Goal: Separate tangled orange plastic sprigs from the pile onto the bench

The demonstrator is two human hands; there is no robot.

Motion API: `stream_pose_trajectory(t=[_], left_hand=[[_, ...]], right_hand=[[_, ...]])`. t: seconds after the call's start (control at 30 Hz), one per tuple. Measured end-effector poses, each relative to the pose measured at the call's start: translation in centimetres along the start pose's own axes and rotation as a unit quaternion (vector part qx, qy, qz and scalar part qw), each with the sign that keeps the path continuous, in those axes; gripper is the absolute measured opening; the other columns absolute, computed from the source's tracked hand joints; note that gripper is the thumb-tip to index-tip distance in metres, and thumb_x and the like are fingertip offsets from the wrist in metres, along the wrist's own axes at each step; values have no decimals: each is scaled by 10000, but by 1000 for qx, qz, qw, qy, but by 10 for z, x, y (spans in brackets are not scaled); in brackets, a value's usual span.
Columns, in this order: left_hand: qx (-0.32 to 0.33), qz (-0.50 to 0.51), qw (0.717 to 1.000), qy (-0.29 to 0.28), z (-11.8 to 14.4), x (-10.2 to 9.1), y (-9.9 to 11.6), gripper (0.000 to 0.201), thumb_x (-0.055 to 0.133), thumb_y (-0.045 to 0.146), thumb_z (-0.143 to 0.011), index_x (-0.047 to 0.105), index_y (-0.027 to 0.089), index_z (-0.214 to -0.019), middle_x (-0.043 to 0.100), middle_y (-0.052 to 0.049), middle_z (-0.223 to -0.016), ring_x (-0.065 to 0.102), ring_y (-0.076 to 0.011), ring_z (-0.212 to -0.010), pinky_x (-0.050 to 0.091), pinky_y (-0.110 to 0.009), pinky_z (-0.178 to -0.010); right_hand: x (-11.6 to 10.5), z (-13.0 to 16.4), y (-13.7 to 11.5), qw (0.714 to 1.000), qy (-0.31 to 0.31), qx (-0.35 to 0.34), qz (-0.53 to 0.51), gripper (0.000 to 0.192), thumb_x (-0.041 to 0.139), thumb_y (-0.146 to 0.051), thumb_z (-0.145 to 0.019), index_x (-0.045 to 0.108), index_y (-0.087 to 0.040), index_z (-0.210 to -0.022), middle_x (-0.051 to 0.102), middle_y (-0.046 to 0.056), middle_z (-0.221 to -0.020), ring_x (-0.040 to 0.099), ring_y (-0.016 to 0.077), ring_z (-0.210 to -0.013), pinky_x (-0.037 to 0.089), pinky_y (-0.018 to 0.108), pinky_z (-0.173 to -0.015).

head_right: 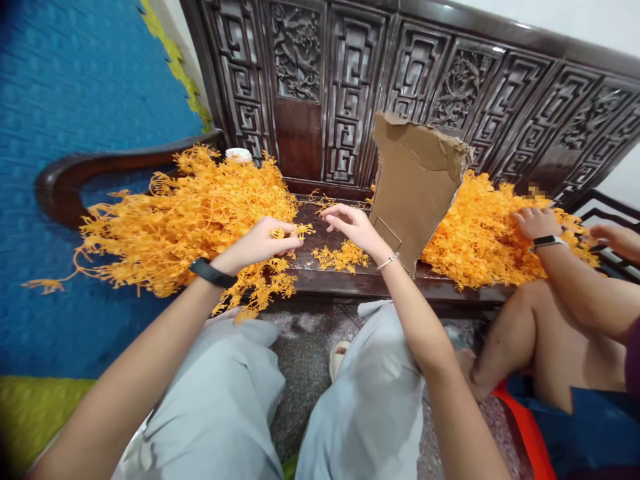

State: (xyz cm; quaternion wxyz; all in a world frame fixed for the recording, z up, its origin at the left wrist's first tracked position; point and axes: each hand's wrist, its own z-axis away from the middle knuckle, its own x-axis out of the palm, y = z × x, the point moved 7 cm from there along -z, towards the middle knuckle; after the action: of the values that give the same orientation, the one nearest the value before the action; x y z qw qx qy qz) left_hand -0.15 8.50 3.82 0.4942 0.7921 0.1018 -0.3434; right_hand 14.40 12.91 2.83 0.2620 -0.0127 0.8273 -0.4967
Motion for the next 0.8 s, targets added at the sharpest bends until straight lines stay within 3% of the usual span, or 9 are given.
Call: stream_pose_trajectory(t=[0.13, 0.2, 0.3, 0.47, 0.63, 0.8], left_hand=[[-2, -12, 1000, -19, 0, 4, -3, 277, 501, 279, -695, 449, 151, -454, 408, 40, -462, 376, -83, -500, 290, -241, -538], [1, -11, 1000, -25, -1, 6, -4, 282, 503, 298, -699, 453, 149, -465, 412, 38, -476, 374, -83, -507, 283, -240, -537], [-5, -14, 999, -36, -2, 7, -7, 295, 515, 331, -699, 478, 143, -475, 411, 36, -475, 366, -84, -503, 263, -238, -518], [-6, -49, 998, -48, 0, 10, -5, 232, 517, 261, -664, 465, 143, -471, 350, 51, -464, 314, -70, -480, 223, -230, -488], [20, -16, 999, -42, 4, 5, 12, 228, 487, 255, -706, 514, 130, -516, 426, 41, -505, 380, -77, -531, 288, -221, -531], [-4, 65, 996, -67, 7, 3, 16, 250, 519, 265, -717, 570, 117, -522, 499, 25, -482, 438, -75, -498, 335, -209, -507]], right_hand=[[18, 11, -38, 998, -37, -45, -13, 343, 419, -431, -877, 611, -158, -959, 634, 55, -930, 601, 113, -739, 467, 264, -733], [27, 15, -47, 996, -58, -58, 23, 322, 461, -427, -860, 614, -163, -965, 640, 46, -913, 588, 116, -731, 456, 256, -705], [36, 18, -53, 989, -72, -78, 105, 249, 591, -359, -795, 627, -173, -956, 653, 30, -886, 565, 118, -718, 432, 246, -687], [38, 18, -54, 981, -71, -90, 158, 142, 568, -271, -818, 633, -145, -809, 650, 23, -747, 550, 112, -658, 406, 235, -633], [30, 20, -57, 986, -29, -102, 129, 138, 565, -281, -821, 584, -146, -797, 604, -9, -653, 530, 93, -573, 396, 220, -569], [29, 23, -66, 987, -1, -133, 92, 182, 570, -315, -817, 527, -154, -744, 542, -12, -661, 491, 93, -607, 387, 227, -584]])
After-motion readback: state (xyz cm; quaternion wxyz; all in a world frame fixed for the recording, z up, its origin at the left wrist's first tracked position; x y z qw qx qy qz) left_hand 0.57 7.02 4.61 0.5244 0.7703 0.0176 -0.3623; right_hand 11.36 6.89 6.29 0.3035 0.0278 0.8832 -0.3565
